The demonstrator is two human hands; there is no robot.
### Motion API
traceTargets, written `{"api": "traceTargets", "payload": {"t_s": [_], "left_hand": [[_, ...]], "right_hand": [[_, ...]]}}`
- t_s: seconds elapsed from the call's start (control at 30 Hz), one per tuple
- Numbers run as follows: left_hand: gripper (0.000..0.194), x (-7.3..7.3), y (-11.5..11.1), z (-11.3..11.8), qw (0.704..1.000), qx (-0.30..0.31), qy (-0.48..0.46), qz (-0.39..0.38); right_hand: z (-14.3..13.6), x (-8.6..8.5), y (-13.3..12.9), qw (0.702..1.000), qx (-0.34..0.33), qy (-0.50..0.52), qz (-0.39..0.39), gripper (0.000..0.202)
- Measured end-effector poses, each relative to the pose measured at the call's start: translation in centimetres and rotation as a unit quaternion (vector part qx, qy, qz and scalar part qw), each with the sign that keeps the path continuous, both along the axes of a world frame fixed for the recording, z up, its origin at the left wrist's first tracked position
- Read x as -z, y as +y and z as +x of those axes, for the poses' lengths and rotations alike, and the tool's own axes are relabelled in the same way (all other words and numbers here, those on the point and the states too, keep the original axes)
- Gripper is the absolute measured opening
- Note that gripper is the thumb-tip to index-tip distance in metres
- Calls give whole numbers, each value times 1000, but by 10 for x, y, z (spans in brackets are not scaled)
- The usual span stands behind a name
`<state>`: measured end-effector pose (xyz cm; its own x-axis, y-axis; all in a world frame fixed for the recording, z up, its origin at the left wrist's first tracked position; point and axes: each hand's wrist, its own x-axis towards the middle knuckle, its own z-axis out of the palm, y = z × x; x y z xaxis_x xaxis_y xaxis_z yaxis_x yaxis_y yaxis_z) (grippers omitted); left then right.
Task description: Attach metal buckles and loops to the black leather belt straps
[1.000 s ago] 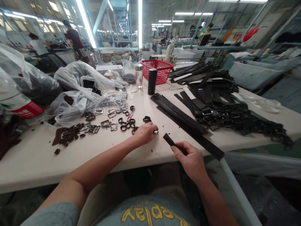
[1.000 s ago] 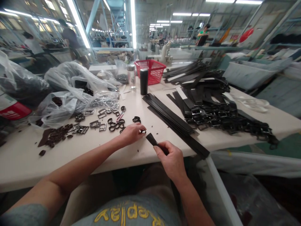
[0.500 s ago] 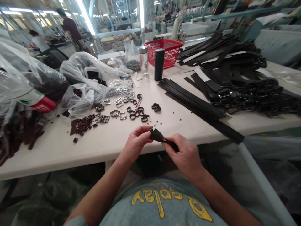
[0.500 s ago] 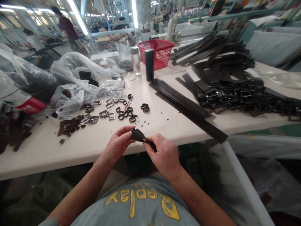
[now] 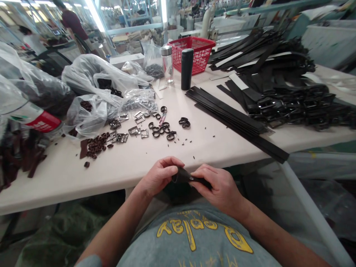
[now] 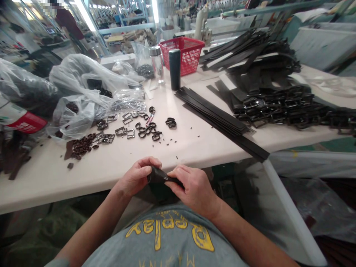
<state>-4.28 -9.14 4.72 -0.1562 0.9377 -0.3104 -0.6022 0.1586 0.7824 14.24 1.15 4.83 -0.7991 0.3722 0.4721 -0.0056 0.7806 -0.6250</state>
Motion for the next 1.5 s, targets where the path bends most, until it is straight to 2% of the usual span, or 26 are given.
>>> {"api": "traceTargets", "payload": {"t_s": [0.17,0.27,0.33,0.43,0.5,0.67,0.77,0.83,0.9,1.0,1.07,1.27,1.43,1.5], "left_hand": [[37,10,-11,3,988,131,-79,-33],[40,15,-10,10,979,168,-104,-56],[42,15,-8,16,984,136,-84,-75],[39,13,-4,28,997,0,59,-58],[40,11,-2,36,989,-51,133,-25],[49,12,-2,47,987,-7,160,-9],[46,14,-4,50,980,-15,198,-18],[44,14,-6,49,979,-34,200,-15],[43,14,-8,46,977,-58,204,-16],[42,15,-10,40,975,-94,200,-27],[41,16,-11,39,976,-105,189,-22],[40,14,-10,47,976,-32,212,-36],[41,5,-13,32,948,-125,287,-50],[42,1,-12,27,947,-135,285,-54]], "right_hand": [[14,1,-3,997,-72,-3,-28,8],[19,8,-5,996,-77,-13,-36,7],[19,12,-6,998,-45,-8,-36,6],[14,18,-7,999,41,2,-34,4],[10,20,-7,996,81,8,-38,2],[0,22,-11,994,102,22,-45,5],[-3,21,-14,993,105,21,-58,8],[-3,20,-13,990,100,8,-101,11],[-1,18,-11,981,83,-27,-176,18],[6,18,-6,952,30,-105,-285,12],[9,18,-4,938,12,-134,-321,19],[10,13,-3,927,-1,-110,-358,21],[19,12,8,916,-9,-159,-367,24],[21,13,11,921,-9,-153,-358,20]]}}
